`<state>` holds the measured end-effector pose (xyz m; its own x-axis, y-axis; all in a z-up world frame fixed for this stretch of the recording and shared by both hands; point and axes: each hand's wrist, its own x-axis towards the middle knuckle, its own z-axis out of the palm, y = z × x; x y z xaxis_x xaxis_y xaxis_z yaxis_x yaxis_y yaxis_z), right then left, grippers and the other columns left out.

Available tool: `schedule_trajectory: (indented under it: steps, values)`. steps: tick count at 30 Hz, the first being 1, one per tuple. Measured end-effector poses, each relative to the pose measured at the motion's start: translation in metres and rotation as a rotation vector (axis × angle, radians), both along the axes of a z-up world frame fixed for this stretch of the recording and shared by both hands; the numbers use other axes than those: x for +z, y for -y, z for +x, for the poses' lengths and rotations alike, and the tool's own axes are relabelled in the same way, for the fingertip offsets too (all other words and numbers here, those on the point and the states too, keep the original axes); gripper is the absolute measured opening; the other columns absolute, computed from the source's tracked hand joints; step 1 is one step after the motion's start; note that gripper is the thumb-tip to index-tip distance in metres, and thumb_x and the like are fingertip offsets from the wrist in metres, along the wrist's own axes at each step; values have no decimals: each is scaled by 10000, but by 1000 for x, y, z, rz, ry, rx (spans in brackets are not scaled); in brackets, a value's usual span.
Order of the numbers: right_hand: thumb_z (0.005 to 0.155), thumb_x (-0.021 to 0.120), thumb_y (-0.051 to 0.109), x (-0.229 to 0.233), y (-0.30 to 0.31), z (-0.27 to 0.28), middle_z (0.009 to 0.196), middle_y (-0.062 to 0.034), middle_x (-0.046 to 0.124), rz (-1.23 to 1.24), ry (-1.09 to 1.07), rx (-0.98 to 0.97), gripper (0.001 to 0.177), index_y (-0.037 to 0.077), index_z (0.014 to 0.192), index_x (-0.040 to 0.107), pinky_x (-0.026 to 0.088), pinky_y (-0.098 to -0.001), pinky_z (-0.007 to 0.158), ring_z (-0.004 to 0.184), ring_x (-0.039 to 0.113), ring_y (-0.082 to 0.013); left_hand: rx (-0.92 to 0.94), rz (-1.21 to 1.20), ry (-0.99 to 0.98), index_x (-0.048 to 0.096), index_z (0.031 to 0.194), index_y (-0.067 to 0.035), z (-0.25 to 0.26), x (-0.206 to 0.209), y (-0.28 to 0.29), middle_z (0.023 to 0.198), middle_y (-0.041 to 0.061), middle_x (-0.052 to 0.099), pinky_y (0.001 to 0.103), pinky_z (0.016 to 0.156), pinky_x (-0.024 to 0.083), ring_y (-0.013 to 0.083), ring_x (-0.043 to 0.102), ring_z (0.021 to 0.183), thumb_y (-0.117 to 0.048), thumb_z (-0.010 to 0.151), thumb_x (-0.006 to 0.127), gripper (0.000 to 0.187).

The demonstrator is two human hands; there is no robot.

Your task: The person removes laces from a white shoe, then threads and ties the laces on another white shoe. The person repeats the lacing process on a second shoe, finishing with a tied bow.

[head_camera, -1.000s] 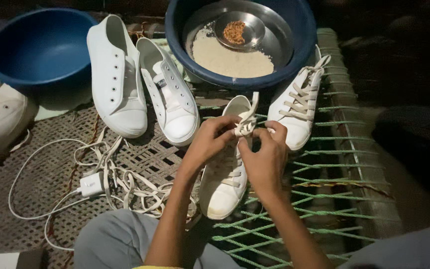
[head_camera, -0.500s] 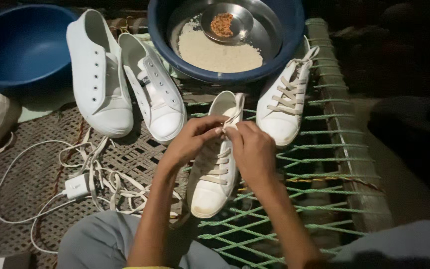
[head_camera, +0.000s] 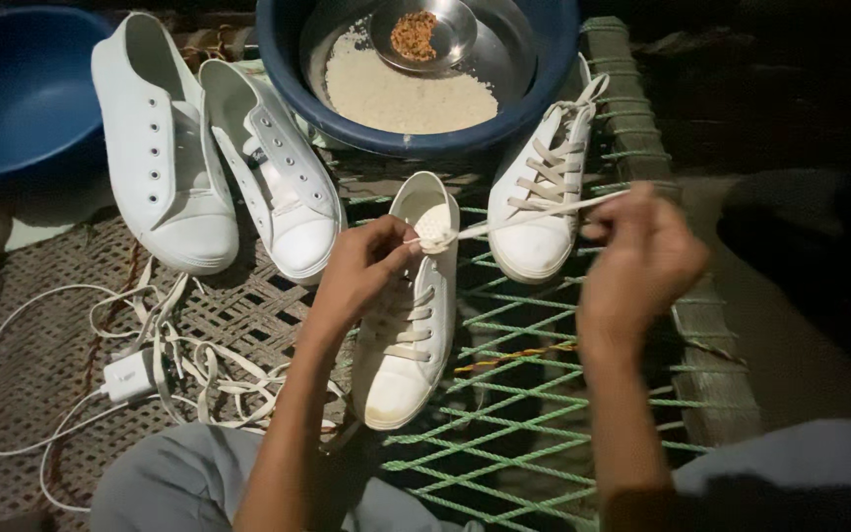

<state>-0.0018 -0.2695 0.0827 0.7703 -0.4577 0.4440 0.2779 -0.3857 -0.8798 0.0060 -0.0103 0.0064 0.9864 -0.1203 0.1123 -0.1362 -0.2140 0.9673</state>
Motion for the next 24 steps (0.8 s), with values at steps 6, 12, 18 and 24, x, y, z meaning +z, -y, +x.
schedule_trajectory:
  steps: [6,12,18,24]
  values:
    - [1151,587,255,-9,42,17,781,-33,603,411,170,-138,388,36,831,608,473,-258,625,655,561,-111,41,-194,-104,678,954,-22,3,-7,-1,800,5,680,246,648,473,66,604,723,-156,951,700,136]
    - [953,639,148,-24,33,26,790,-38,707,327,-299,72,139,39,922,720,510,-257,609,653,647,-95,214,-541,-247,634,962,-83,6,-9,-6,785,18,627,274,620,463,120,548,685,-193,1006,594,125]
    - [950,717,196,-22,-12,17,807,-92,746,-188,-441,268,208,5,1013,768,507,-349,627,683,669,-160,434,-80,202,598,980,-50,-6,25,-24,895,56,642,294,771,490,145,585,834,-234,1089,566,216]
    - [848,785,216,-18,-70,-6,1084,-99,715,-352,-552,483,510,61,1301,609,596,-378,681,754,736,-209,802,-182,510,557,1101,-64,-34,69,-34,971,47,661,319,761,527,153,636,861,-210,1112,538,148]
